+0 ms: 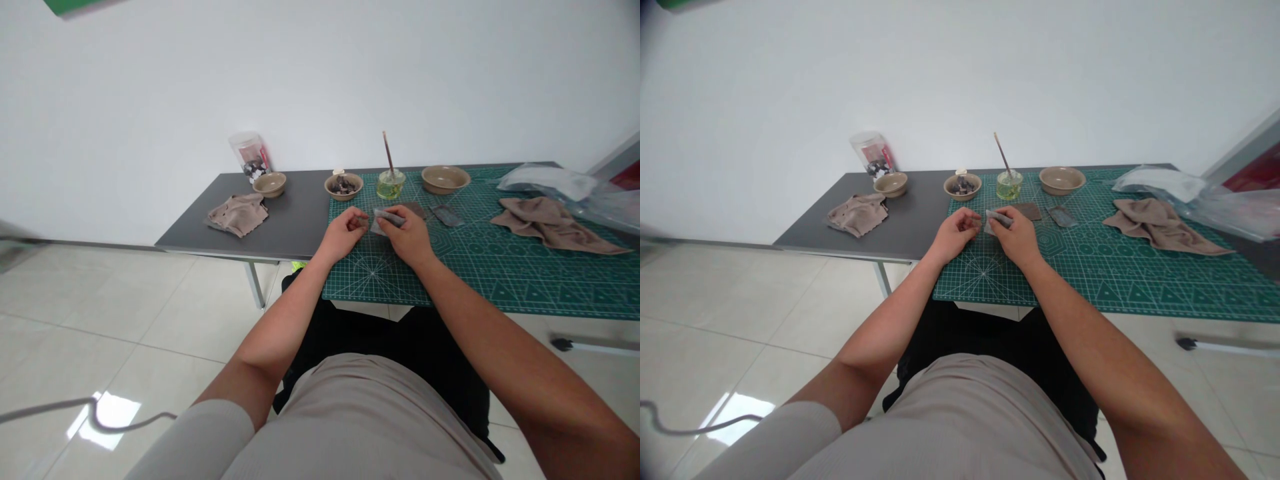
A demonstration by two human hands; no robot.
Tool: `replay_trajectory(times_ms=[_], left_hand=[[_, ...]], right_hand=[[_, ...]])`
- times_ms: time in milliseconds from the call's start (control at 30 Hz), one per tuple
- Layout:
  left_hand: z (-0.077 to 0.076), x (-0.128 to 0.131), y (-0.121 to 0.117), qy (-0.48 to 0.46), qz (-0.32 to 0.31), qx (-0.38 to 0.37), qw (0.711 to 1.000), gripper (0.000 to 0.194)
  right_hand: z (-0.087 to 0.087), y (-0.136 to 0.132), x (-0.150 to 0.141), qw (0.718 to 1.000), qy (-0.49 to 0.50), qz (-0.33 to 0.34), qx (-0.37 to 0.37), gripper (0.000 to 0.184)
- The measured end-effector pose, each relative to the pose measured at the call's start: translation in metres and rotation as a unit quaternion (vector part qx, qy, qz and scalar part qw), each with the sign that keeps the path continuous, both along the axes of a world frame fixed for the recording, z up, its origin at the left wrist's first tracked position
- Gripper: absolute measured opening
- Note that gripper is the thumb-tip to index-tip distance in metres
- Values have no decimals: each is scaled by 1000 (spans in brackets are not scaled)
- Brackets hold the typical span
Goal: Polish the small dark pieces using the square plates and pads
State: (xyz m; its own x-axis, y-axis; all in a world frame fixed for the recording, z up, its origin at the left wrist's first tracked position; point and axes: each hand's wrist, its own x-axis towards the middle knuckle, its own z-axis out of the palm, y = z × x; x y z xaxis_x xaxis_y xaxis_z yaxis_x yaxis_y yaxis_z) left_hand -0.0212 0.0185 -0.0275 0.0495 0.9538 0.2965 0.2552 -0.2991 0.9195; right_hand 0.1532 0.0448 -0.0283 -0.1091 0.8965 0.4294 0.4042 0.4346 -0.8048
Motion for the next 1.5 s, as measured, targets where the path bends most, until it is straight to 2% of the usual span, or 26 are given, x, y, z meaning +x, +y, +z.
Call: replay_trajectory(times_ms=[167,333,433,700,833,1067,1200,1333,1500], left_hand=[[3,0,-1,40,0,21,999,9],[3,1,-1,33,26,-8,999,13],[3,1,-2,29,25,-18,999,8],[3,-1,0,19,21,-36,999,17],[3,-3,0,59,22,-45,997,13],[-2,-3,2,34,12,-49,998,18],[1,-3,1,59,21,-43,997,17],[4,-3,-1,102,15,-41,994,18],[6,-2,-1,92,19,-50,994,18]], right_hand=[[3,-3,-1,1000,-11,10,-17,22],[6,-4,-1,999,-40,30,-12,19],[6,-4,0,998,-50,40,-9,16],[4,1,2,996,-53,72,-29,20],[2,2,3,996,-38,69,-42,23],[4,0,3,997,-26,58,-47,27],[4,0,3,995,-34,86,-47,27],[4,-1,3,995,-22,76,-64,32],[2,0,1,996,9,73,-58,37]])
